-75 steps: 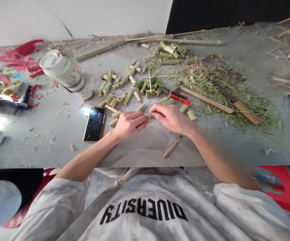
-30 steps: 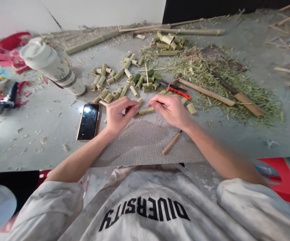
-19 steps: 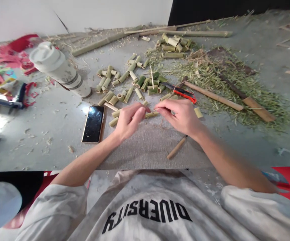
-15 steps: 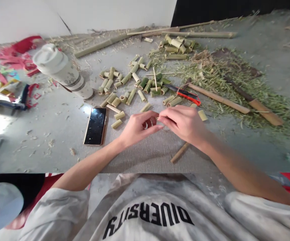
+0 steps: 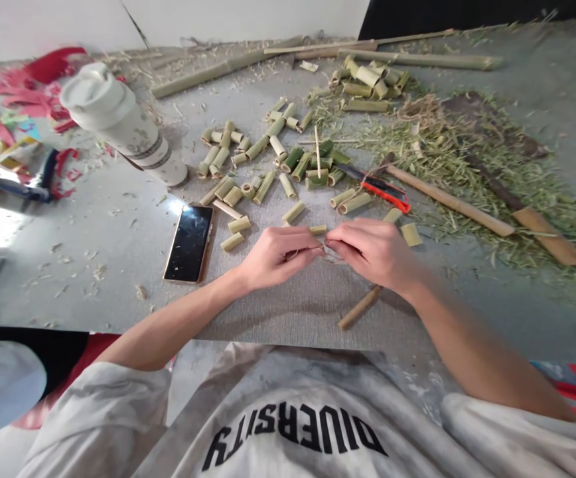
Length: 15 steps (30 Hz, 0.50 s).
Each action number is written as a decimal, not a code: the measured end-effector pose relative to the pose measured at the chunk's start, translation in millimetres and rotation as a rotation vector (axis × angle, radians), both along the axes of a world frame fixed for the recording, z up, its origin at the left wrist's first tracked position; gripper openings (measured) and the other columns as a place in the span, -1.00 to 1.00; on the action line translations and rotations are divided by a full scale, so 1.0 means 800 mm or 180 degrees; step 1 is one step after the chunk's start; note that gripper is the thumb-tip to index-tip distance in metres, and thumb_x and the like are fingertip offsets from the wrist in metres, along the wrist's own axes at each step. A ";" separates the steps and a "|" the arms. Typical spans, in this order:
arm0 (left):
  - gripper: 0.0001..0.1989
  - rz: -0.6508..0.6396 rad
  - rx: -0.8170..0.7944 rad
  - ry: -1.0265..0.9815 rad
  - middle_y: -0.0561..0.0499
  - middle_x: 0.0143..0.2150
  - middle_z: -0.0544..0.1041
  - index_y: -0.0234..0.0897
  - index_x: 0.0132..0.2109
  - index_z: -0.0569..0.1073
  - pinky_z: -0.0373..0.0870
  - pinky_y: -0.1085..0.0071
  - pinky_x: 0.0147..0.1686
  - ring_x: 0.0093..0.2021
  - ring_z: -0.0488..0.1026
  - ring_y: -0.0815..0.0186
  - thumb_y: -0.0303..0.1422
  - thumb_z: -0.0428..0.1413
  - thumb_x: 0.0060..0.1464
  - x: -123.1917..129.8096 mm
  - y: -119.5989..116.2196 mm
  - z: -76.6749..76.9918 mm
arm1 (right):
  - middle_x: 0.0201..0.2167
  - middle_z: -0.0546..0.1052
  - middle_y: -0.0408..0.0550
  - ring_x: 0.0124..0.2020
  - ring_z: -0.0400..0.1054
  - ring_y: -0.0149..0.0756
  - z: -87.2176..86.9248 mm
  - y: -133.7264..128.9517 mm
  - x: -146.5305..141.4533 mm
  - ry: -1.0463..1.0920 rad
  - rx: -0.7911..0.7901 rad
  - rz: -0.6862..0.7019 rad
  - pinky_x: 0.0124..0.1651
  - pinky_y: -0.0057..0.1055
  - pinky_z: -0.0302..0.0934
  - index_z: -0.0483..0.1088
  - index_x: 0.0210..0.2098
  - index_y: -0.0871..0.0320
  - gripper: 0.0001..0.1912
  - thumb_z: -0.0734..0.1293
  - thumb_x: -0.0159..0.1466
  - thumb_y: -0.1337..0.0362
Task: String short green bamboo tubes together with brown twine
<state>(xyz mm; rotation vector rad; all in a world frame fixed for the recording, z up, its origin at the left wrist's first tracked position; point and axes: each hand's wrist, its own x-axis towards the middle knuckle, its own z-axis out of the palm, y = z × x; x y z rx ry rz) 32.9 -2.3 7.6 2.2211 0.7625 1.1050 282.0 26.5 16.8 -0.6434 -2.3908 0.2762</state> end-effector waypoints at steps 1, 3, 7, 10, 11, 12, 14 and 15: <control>-0.69 -0.0067 0.0024 0.0000 0.00 -0.38 0.57 -0.25 -0.24 0.57 0.41 0.40 -0.34 -0.39 0.47 0.36 -0.32 0.12 0.56 -0.001 -0.001 -0.001 | -0.42 0.58 -0.13 -0.39 0.45 -0.27 -0.001 0.001 0.001 -0.0048 0.0002 0.0051 -0.26 -0.30 0.29 0.49 -0.21 0.07 -0.75 0.31 0.64 0.26; -0.72 -0.0189 0.0047 0.0012 -0.02 -0.35 0.59 -0.25 -0.21 0.60 0.45 0.39 -0.32 -0.37 0.50 0.34 -0.34 0.12 0.54 -0.002 -0.002 -0.002 | -0.42 0.58 -0.13 -0.38 0.45 -0.27 -0.001 0.003 0.001 -0.0104 -0.0007 0.0139 -0.23 -0.30 0.31 0.50 -0.22 0.07 -0.73 0.30 0.64 0.26; -0.72 -0.0258 0.0079 -0.0151 -0.07 -0.29 0.63 -0.25 -0.22 0.63 0.53 0.35 -0.26 -0.30 0.56 0.32 -0.36 0.13 0.52 -0.004 -0.003 -0.002 | -0.37 0.64 -0.10 -0.37 0.48 -0.27 0.001 0.004 -0.001 -0.0117 0.0024 0.0203 -0.22 -0.31 0.32 0.53 -0.20 0.11 -0.74 0.30 0.64 0.29; -0.74 -0.0292 -0.0086 -0.0473 -0.10 -0.17 0.64 -0.23 -0.22 0.68 0.55 0.30 -0.24 -0.24 0.57 0.30 -0.30 0.21 0.49 -0.004 -0.003 0.001 | -0.31 0.68 -0.07 -0.33 0.52 -0.26 0.001 0.003 -0.001 -0.0172 0.0008 0.0246 -0.20 -0.30 0.33 0.54 -0.17 0.12 -0.76 0.30 0.64 0.30; -0.73 -0.0323 -0.0250 -0.0626 -0.11 -0.12 0.65 -0.21 -0.23 0.70 0.56 0.28 -0.23 -0.22 0.57 0.29 -0.24 0.24 0.48 -0.004 -0.001 0.003 | -0.30 0.68 -0.07 -0.33 0.52 -0.26 0.001 0.002 -0.002 -0.0192 0.0027 0.0311 -0.19 -0.30 0.33 0.54 -0.17 0.12 -0.77 0.31 0.63 0.29; -0.69 -0.0349 -0.0453 -0.0816 -0.12 -0.07 0.64 -0.19 -0.25 0.69 0.58 0.26 -0.22 -0.20 0.56 0.29 -0.17 0.25 0.48 -0.005 0.000 0.004 | -0.30 0.69 -0.08 -0.33 0.52 -0.26 0.001 0.001 -0.002 -0.0212 0.0053 0.0409 -0.19 -0.30 0.32 0.54 -0.17 0.12 -0.78 0.32 0.63 0.29; -0.57 -0.0342 -0.0877 -0.1287 -0.10 -0.08 0.63 -0.18 -0.34 0.62 0.58 0.22 -0.23 -0.21 0.54 0.28 -0.03 0.23 0.48 -0.009 0.006 0.007 | -0.32 0.67 -0.10 -0.34 0.51 -0.28 0.001 -0.002 -0.004 -0.0211 0.0091 0.0676 -0.18 -0.31 0.31 0.53 -0.20 0.11 -0.77 0.32 0.62 0.29; -0.51 -0.0259 -0.1053 -0.1551 -0.07 -0.13 0.62 -0.18 -0.37 0.54 0.56 0.21 -0.26 -0.25 0.51 0.29 0.01 0.20 0.48 -0.014 0.011 0.009 | -0.35 0.66 -0.12 -0.35 0.49 -0.29 0.002 -0.003 -0.004 -0.0223 0.0050 0.0807 -0.18 -0.32 0.30 0.52 -0.22 0.10 -0.75 0.31 0.62 0.29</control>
